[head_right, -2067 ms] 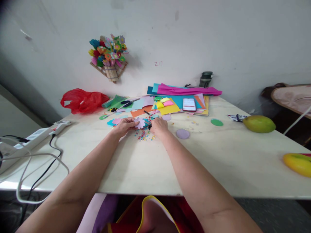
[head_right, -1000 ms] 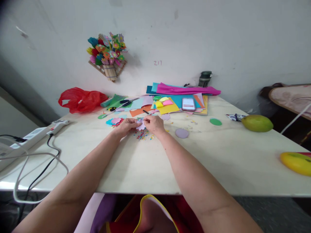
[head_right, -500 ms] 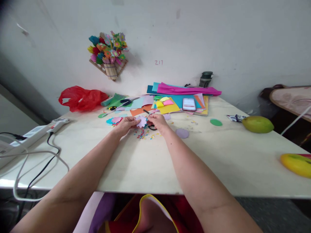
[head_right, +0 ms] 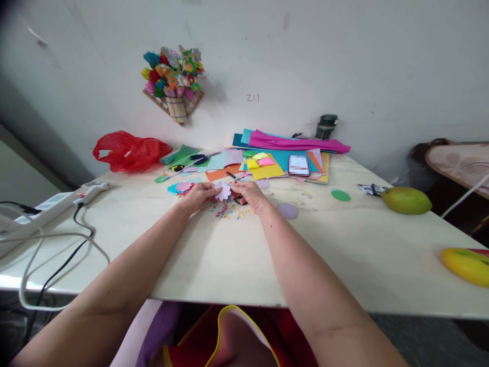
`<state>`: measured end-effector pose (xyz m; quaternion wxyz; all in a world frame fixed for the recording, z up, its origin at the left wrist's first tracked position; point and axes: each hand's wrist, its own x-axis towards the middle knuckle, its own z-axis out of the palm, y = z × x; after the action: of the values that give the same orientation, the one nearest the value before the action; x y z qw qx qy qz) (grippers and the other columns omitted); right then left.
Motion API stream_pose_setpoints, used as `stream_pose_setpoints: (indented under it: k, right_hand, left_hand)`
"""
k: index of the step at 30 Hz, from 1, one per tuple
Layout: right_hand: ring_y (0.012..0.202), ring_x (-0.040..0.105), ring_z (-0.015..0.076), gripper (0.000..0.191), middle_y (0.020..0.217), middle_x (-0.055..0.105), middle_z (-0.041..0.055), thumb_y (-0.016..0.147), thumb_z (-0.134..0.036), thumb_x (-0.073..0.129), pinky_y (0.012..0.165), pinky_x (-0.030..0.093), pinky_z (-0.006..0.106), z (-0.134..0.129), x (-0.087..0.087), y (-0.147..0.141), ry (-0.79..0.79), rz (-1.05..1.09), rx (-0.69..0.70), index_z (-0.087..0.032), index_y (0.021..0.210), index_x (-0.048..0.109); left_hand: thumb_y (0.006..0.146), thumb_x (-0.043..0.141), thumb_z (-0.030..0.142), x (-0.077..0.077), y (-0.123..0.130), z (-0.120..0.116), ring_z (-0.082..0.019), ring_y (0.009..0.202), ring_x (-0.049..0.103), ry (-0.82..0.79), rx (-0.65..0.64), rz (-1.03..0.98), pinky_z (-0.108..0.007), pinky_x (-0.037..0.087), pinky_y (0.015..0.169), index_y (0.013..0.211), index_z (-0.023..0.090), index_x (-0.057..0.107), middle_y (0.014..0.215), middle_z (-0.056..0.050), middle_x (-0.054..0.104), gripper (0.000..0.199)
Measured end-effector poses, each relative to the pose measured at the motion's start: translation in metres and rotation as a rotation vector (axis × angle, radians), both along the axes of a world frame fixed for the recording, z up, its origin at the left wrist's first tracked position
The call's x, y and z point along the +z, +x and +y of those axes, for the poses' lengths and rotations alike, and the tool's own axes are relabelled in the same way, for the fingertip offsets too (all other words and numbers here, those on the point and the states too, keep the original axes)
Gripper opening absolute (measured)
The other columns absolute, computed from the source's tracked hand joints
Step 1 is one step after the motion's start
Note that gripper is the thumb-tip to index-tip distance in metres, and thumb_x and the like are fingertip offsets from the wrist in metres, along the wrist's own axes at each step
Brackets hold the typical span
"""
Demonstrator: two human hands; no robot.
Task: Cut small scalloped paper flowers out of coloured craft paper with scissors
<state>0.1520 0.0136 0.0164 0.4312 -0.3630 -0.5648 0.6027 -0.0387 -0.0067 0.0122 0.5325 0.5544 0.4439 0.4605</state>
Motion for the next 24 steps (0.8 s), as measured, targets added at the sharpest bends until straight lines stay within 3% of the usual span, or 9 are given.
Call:
stream_pose_setpoints:
  k: [17,24]
  right_hand:
    - [0.051,0.059,0.0113,0.008,0.062,0.067,0.0062,0.067,-0.019,0.068,0.031,0.028,0.015,-0.0007,-0.0001,0.0003,-0.017,0.008,-0.002,-0.011,0.068,0.069]
    - [0.053,0.06,0.0113,0.014,0.064,0.068,0.0046,0.065,-0.016,0.069,0.033,0.03,0.015,0.0022,-0.0037,-0.0012,0.017,-0.005,-0.019,-0.012,0.078,0.069]
  left_hand:
    - [0.054,0.081,0.049,-0.0043,-0.0021,0.0025,-0.014,0.062,0.062,-0.011,-0.006,0.002,-0.027,0.049,0.066,0.066,0.013,0.064,0.069,-0.006,0.069,0.042]
    - [0.054,0.082,0.047,-0.0003,0.0011,-0.0006,-0.014,0.058,0.062,-0.012,-0.004,0.02,-0.026,0.048,0.062,0.064,0.012,0.063,0.065,-0.005,0.067,0.041]
